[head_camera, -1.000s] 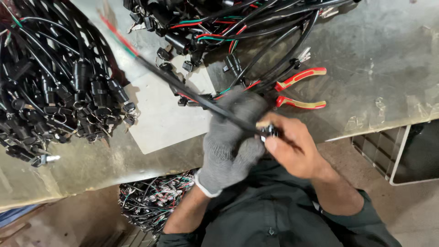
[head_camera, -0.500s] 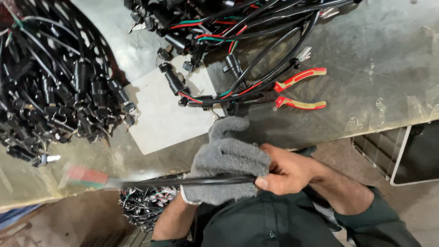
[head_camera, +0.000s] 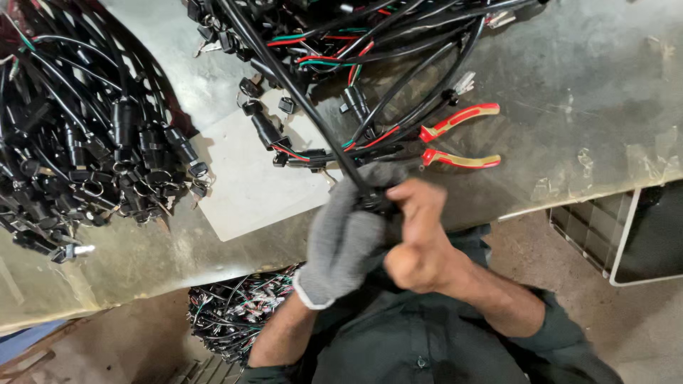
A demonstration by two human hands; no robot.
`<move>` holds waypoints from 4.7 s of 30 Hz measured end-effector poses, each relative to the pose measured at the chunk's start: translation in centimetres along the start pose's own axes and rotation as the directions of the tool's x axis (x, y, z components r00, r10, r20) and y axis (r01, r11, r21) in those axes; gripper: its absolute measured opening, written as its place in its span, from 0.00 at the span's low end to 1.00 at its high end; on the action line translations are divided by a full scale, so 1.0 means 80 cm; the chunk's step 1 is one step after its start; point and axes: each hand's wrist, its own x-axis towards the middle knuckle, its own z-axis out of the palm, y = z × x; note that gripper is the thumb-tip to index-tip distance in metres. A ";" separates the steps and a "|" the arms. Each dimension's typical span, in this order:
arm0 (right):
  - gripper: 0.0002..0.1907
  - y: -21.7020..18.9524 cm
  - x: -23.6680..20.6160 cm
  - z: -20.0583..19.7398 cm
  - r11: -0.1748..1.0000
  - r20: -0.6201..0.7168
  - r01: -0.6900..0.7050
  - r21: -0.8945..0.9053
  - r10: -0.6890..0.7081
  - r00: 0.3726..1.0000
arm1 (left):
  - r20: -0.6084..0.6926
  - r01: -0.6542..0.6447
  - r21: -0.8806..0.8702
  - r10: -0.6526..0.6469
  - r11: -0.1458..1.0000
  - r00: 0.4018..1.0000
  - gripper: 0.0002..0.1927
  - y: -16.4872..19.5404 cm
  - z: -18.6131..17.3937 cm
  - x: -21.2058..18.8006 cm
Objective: The person picks up a black cable from a large pile of wire harnesses on a metal workbench and uses pliers to work on its connector end, manipulating the wires and fitting components. They repeat this process on successive harnesses, setting each one back on the bench.
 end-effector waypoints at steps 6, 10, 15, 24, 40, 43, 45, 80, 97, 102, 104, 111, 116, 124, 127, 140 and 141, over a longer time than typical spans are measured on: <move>0.37 -0.035 0.050 -0.070 0.364 0.230 0.307 -0.880 -0.240 0.943 | -0.209 -0.155 0.165 0.188 0.974 0.960 0.14 -0.004 -0.019 -0.016; 0.27 -0.016 0.036 -0.092 0.108 0.227 0.254 -0.961 -0.215 0.950 | -0.072 -0.426 0.376 0.484 0.823 0.872 0.11 -0.007 -0.022 -0.013; 0.26 -0.010 0.023 -0.120 0.380 0.192 0.204 -0.902 -0.070 0.979 | 0.107 -0.281 0.107 0.270 0.954 0.957 0.12 -0.002 -0.022 -0.006; 0.08 -0.017 0.010 -0.100 0.981 0.208 -0.158 -0.114 0.179 0.962 | 0.072 0.095 -0.318 -0.076 0.943 0.994 0.27 0.005 0.013 -0.024; 0.25 -0.024 0.078 -0.058 0.648 0.335 0.496 -0.578 -0.366 0.868 | 0.302 0.308 -0.294 -0.218 0.905 0.928 0.43 0.039 -0.007 -0.027; 0.21 -0.025 0.071 -0.063 0.721 0.341 0.423 -0.549 -0.268 0.901 | 0.231 0.159 0.032 -0.162 0.987 0.959 0.40 0.040 -0.007 -0.022; 0.21 -0.029 0.064 -0.063 0.688 0.337 0.402 -0.605 -0.236 0.912 | 0.119 -0.233 0.452 0.200 0.861 0.972 0.40 0.027 -0.003 -0.019; 0.21 -0.017 0.057 -0.049 0.721 0.267 0.426 -0.546 -0.333 0.905 | 0.279 0.058 0.086 -0.080 0.995 0.957 0.37 0.034 -0.004 -0.021; 0.25 -0.017 0.047 -0.050 0.402 0.175 0.244 -0.883 -0.202 0.964 | 0.020 -0.125 0.788 0.179 0.603 0.984 0.34 0.028 -0.002 -0.012; 0.37 -0.054 0.067 -0.079 0.241 0.159 0.211 -0.947 -0.219 0.963 | -0.382 0.093 0.757 0.323 0.647 0.866 0.34 0.067 -0.087 -0.008; 0.35 -0.064 0.071 -0.074 0.193 0.215 0.269 -0.944 -0.264 0.940 | -0.377 0.108 0.862 0.482 0.496 0.791 0.32 0.073 -0.122 -0.003; 0.16 -0.045 0.117 -0.034 0.098 0.463 0.540 -0.836 -0.401 0.790 | 0.068 -0.073 0.997 0.209 0.020 0.976 0.36 0.051 -0.096 0.029; 0.13 -0.099 0.128 -0.048 0.322 0.396 0.634 -0.703 -0.563 0.725 | 0.275 -0.388 0.866 0.347 0.315 0.897 0.20 0.058 -0.097 0.071; 0.05 -0.082 0.071 -0.034 0.923 -0.241 0.334 -0.192 -0.374 0.896 | 0.056 -0.422 0.197 0.420 0.885 0.906 0.09 0.022 -0.046 -0.015; 0.08 -0.080 0.031 -0.013 0.893 0.047 0.195 0.406 -0.234 0.971 | 0.268 -0.317 0.219 0.256 0.923 0.929 0.14 -0.005 -0.019 -0.028; 0.14 -0.101 -0.005 -0.018 0.775 0.419 0.455 -0.438 -0.271 0.867 | -0.165 -0.188 -0.376 0.134 0.908 0.977 0.14 -0.024 -0.021 -0.029; 0.12 -0.099 -0.004 -0.013 0.644 0.397 0.442 -0.624 -0.226 0.890 | -0.254 -0.251 -0.469 0.143 0.847 0.957 0.15 -0.016 -0.025 -0.034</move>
